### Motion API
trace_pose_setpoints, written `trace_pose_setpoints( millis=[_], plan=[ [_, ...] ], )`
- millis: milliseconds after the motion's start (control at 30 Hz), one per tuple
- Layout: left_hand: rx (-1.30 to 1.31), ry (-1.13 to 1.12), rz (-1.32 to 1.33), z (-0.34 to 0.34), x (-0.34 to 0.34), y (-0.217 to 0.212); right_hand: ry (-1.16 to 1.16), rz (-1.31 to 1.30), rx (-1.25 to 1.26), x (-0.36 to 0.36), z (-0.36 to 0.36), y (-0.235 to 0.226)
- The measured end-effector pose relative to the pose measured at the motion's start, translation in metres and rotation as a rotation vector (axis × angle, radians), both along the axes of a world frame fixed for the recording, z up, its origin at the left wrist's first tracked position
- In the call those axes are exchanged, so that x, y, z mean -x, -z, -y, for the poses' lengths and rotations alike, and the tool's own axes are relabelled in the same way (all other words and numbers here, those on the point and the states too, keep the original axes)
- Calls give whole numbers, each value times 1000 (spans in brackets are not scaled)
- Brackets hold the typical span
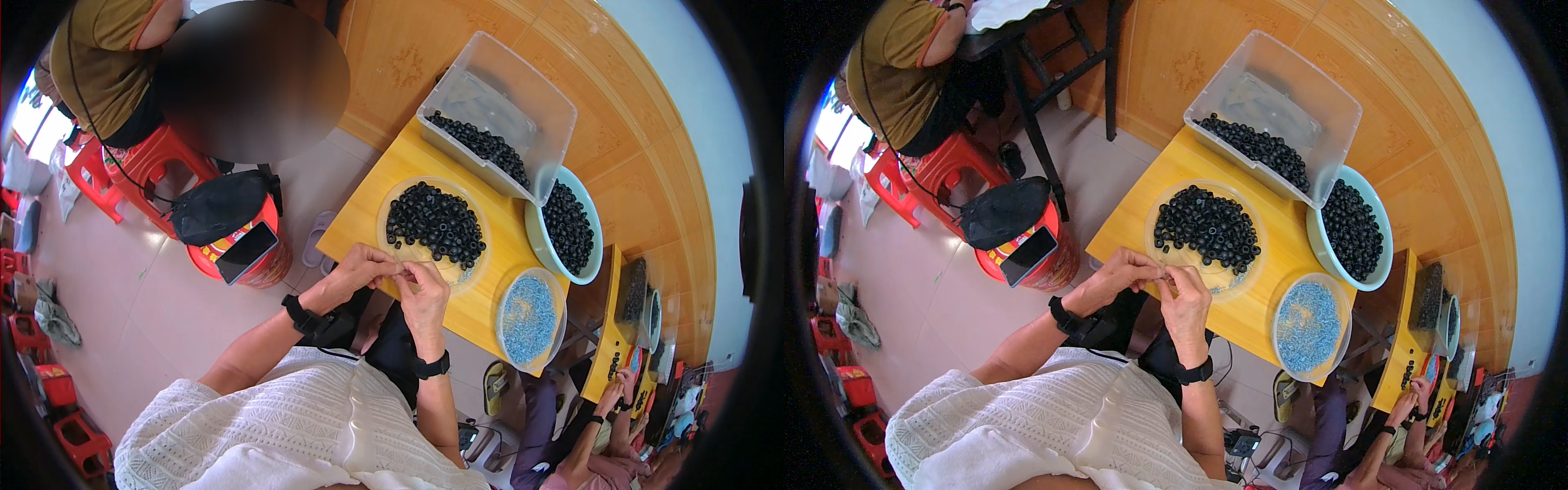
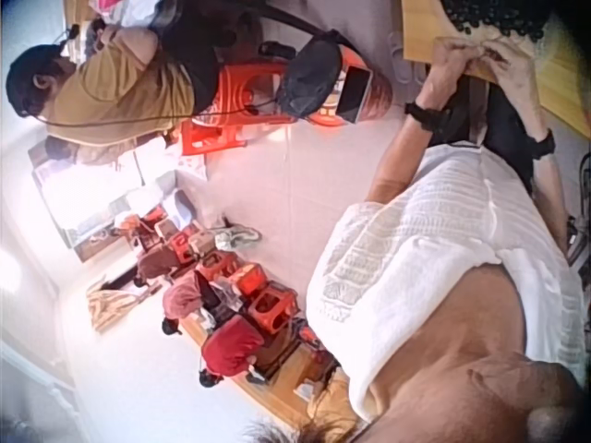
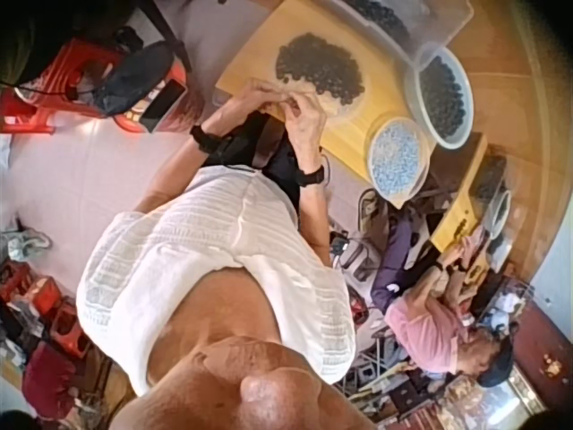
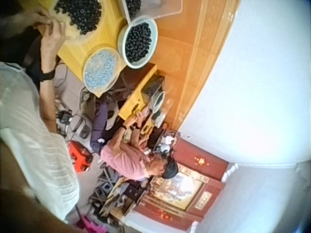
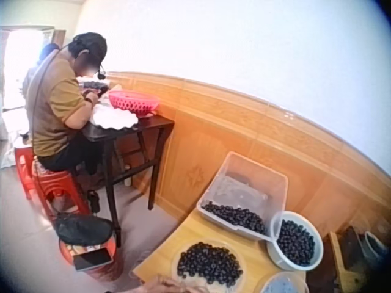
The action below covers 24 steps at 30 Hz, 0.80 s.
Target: Sorting and cleaning small black plastic or rubber components on a table.
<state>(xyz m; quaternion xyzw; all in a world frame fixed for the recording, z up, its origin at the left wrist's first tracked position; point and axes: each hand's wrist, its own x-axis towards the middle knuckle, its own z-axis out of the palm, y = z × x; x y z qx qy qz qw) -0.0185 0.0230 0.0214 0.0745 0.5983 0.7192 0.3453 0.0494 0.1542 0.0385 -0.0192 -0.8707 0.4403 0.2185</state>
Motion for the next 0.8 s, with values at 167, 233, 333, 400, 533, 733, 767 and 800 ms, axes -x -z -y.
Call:
trace_pose_setpoints(
  millis=[167,233,333,400,533,733,767,800],
  plan=[
    [38,36,-25,1,0,0,-12,6,-20,-1,1,-2],
    [38,46,-84,0,3,5,12,-4,-5,-1,0,1],
    [127,-82,-362,-8,8,11,60,7,-9,-2,-4,5],
    [215,-220,-581,-15,15,12,84,26,-29,-4,-7,7],
    [355,-243,-930,-31,30,15,105,44,-154,-7,-10,11],
    [541,-161,-1126,-49,26,13,107,18,-150,-7,-11,21],
    [582,-150,-1146,-51,25,14,104,6,-148,-7,-10,21],
    [581,-148,-1151,-52,25,14,108,3,-147,-6,-10,21]
  ],
)
